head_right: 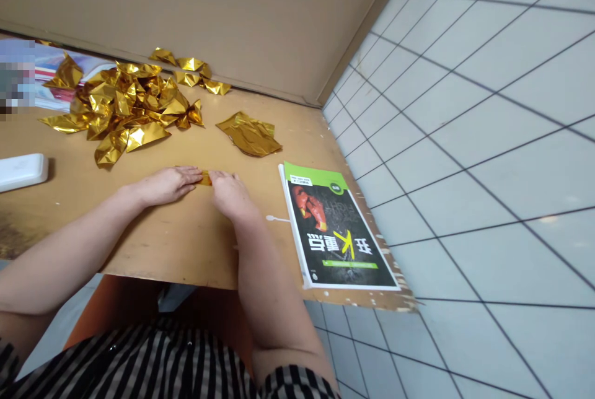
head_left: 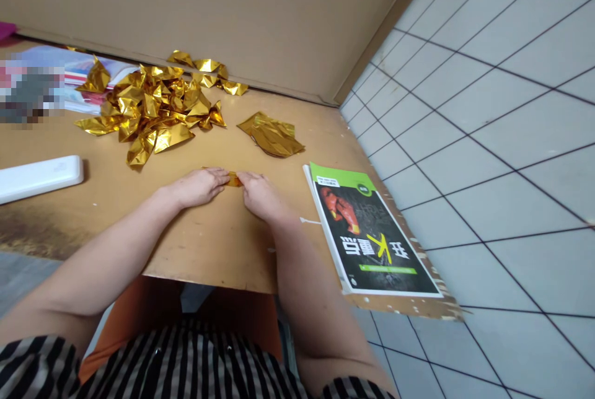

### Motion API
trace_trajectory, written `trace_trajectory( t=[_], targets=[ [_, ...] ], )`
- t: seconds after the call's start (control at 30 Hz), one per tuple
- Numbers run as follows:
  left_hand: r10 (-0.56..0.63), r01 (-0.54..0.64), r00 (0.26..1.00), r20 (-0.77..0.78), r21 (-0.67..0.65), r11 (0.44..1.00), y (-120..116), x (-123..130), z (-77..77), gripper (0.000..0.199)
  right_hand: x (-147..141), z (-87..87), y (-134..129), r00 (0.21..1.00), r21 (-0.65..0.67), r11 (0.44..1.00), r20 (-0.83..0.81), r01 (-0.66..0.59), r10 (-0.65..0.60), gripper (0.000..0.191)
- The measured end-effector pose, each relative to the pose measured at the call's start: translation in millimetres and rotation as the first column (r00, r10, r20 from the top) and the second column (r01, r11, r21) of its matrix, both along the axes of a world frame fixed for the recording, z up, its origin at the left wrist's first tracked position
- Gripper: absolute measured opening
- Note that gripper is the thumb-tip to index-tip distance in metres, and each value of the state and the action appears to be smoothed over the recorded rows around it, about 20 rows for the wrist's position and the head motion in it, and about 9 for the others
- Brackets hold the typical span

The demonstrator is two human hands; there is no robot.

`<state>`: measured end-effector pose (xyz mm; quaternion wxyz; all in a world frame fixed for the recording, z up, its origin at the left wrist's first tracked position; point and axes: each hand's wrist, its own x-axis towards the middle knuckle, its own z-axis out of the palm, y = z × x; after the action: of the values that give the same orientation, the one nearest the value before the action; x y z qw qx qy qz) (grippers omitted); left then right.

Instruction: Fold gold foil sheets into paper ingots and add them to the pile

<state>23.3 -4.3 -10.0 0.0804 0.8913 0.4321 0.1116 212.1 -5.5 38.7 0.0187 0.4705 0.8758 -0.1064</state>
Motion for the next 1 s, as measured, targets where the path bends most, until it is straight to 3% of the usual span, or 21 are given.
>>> trace_trajectory(
  t=[0.37,0.57,0.73,1.0],
  targets=[
    [0.035,-0.025,0.991,0.126,-0.083,0.996,-3,-13,14.3,0.034,11,-2.0,9,0.997,-0.035,0.996,-0.026,0.078,-0.079,0.043],
    [0.084,-0.061,0.978,0.189,-0.124,0.99,-4,-13,16.7,0.032,11,-3.0,13,0.993,0.007,0.993,0.008,0.114,-0.114,0.04],
    [0.131,-0.121,0.976,0.172,-0.066,0.99,-2,-12,12.0,0.03,4,-7.9,15,0.982,0.099,0.979,0.056,0.176,-0.182,0.033],
    [0.102,-0.106,0.986,0.136,0.029,0.994,0,-9,5.7,0.028,-2,-19.9,21,0.98,0.176,0.964,-0.073,0.198,-0.188,0.029]
  ],
)
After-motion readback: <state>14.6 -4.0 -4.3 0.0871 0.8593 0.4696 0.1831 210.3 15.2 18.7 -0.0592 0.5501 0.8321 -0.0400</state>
